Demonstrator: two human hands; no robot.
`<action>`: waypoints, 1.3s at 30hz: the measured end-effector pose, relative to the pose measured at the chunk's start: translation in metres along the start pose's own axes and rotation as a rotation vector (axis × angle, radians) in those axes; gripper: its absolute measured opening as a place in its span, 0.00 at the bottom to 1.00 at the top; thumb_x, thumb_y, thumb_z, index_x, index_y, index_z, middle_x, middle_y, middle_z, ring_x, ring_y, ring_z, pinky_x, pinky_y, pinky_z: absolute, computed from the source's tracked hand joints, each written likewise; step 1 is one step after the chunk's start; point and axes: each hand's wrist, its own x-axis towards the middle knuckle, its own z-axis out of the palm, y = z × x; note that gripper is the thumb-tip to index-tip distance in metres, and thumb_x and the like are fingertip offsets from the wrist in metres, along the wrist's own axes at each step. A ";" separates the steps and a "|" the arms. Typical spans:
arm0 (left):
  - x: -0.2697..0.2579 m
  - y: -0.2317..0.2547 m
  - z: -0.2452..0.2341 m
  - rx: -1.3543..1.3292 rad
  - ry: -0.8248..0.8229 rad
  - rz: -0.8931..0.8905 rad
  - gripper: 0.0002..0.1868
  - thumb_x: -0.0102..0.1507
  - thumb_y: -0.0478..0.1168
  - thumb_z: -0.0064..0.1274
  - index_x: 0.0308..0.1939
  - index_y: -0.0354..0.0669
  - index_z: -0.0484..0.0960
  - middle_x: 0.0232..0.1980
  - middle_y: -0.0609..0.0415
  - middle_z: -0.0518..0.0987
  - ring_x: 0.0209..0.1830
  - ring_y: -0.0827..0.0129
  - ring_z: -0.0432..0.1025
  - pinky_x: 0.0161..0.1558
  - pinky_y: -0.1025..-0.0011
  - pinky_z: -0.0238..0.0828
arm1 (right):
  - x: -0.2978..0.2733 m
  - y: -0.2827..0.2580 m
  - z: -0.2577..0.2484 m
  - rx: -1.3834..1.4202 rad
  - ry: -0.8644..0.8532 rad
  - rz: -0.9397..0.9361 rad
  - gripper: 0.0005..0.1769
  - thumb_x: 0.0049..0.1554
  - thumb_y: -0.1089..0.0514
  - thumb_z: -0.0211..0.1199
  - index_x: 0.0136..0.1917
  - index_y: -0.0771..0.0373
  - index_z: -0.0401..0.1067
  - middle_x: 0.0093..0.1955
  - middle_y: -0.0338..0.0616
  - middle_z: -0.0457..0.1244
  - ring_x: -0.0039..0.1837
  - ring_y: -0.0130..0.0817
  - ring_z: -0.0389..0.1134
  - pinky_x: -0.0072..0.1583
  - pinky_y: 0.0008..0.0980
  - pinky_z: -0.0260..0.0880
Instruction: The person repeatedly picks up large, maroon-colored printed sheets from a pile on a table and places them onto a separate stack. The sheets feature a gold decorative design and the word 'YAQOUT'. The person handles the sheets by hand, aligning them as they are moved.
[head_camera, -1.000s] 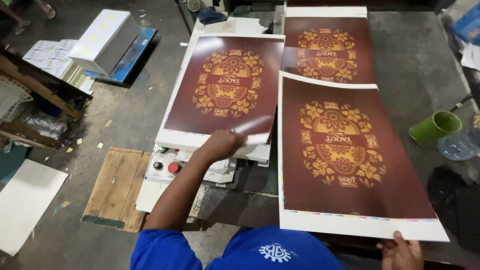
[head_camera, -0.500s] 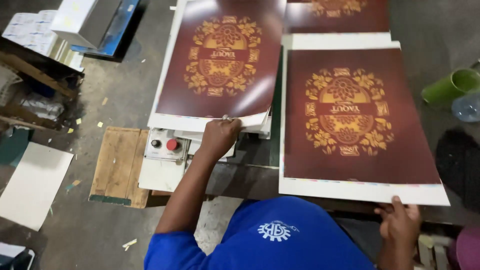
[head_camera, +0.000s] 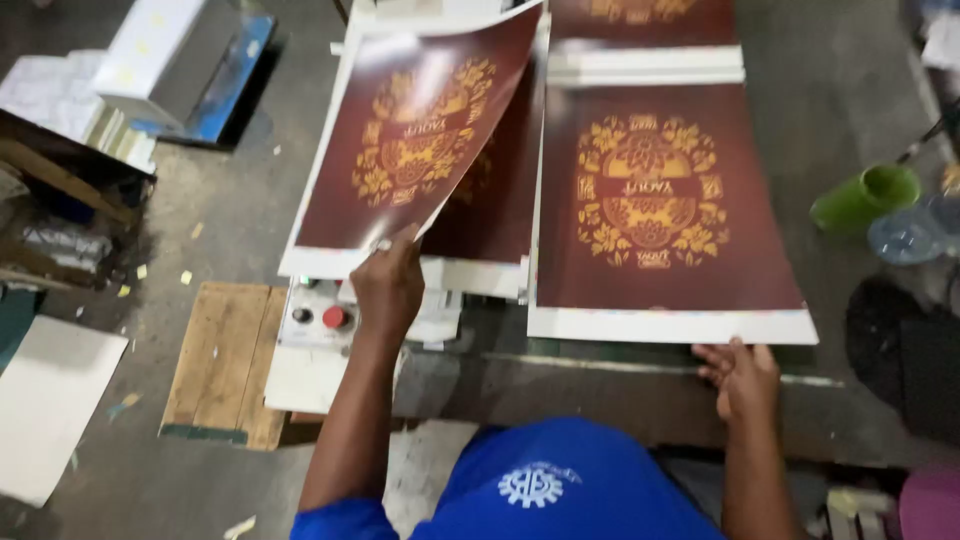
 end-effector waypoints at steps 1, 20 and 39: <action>0.001 0.003 -0.002 0.001 0.019 0.005 0.10 0.66 0.34 0.56 0.51 0.45 0.84 0.25 0.44 0.77 0.25 0.49 0.74 0.27 0.54 0.68 | -0.006 -0.002 0.003 0.006 -0.008 -0.018 0.20 0.72 0.58 0.50 0.72 0.70 0.58 0.55 0.51 0.68 0.49 0.40 0.74 0.41 0.34 0.70; -0.024 0.125 0.028 -0.498 -0.692 0.333 0.16 0.62 0.47 0.56 0.47 0.41 0.81 0.49 0.42 0.82 0.47 0.48 0.78 0.48 0.53 0.75 | -0.050 0.019 0.060 0.154 -0.342 0.168 0.11 0.64 0.58 0.57 0.59 0.61 0.68 0.44 0.39 0.67 0.41 0.28 0.66 0.39 0.33 0.71; 0.005 -0.050 0.066 -0.007 -0.377 0.251 0.05 0.68 0.36 0.51 0.44 0.47 0.82 0.28 0.46 0.80 0.27 0.51 0.77 0.28 0.53 0.69 | -0.071 0.050 -0.134 0.141 0.118 -0.094 0.14 0.70 0.66 0.53 0.68 0.62 0.62 0.55 0.41 0.65 0.48 0.33 0.67 0.42 0.34 0.70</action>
